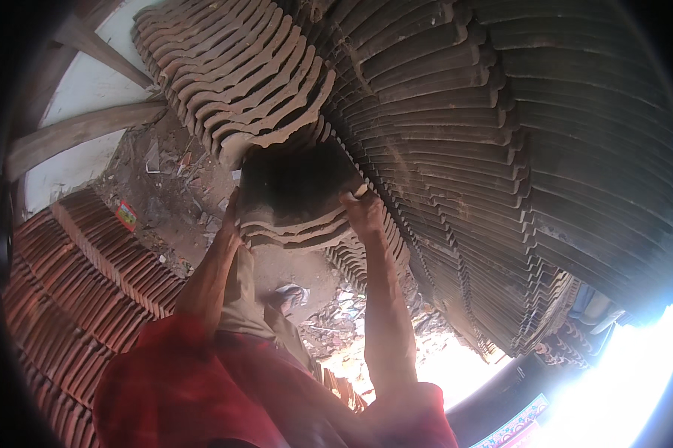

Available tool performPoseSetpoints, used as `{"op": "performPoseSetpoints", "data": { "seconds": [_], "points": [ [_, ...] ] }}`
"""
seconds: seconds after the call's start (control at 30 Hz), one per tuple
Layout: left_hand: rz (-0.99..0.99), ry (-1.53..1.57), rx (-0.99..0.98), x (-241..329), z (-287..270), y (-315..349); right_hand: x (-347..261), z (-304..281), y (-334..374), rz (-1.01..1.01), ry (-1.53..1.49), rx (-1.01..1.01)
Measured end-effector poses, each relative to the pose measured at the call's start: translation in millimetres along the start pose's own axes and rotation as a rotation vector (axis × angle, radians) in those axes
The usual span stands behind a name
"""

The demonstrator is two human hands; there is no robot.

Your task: The person sorts through stacks of roof tiles by hand, picking up several tiles at a time from one row and placing them onto another stack.

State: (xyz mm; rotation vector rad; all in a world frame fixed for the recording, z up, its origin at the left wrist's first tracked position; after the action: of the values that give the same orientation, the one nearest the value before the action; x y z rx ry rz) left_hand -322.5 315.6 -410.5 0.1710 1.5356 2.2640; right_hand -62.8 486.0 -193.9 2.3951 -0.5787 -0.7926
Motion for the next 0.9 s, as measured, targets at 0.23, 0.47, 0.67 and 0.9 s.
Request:
{"op": "performPoseSetpoints", "data": {
  "seconds": [0.23, 0.47, 0.67, 0.9],
  "points": [
    [-0.050, -0.814, 0.186, -67, 17, 124, 219, 7, 246, 0.470, -0.860, 0.100],
    [-0.110, -1.283, 0.297, -247, -7, 203, 386, -12, 438, 0.631, -1.015, 0.265],
    [-0.265, -1.398, 0.112, -460, -27, 250, 539, 8, 588, 0.784, -1.351, 0.532],
    [-0.454, -1.619, -0.025, -700, -29, 291, 635, -109, 740, 0.870, -1.341, 0.908]
  ]
}}
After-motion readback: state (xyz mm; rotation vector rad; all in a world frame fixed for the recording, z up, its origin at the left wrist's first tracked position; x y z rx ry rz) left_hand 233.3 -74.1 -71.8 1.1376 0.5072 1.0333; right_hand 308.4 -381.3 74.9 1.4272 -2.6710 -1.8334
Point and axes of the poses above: each hand's wrist, its own y-axis away from the middle knuckle, its own z-axis out of the palm, x = y × z, the point moved 8 cm from there along -y, towards the middle knuckle, and after that the axes turned 7 degrees about y, right-handed, at the moved point
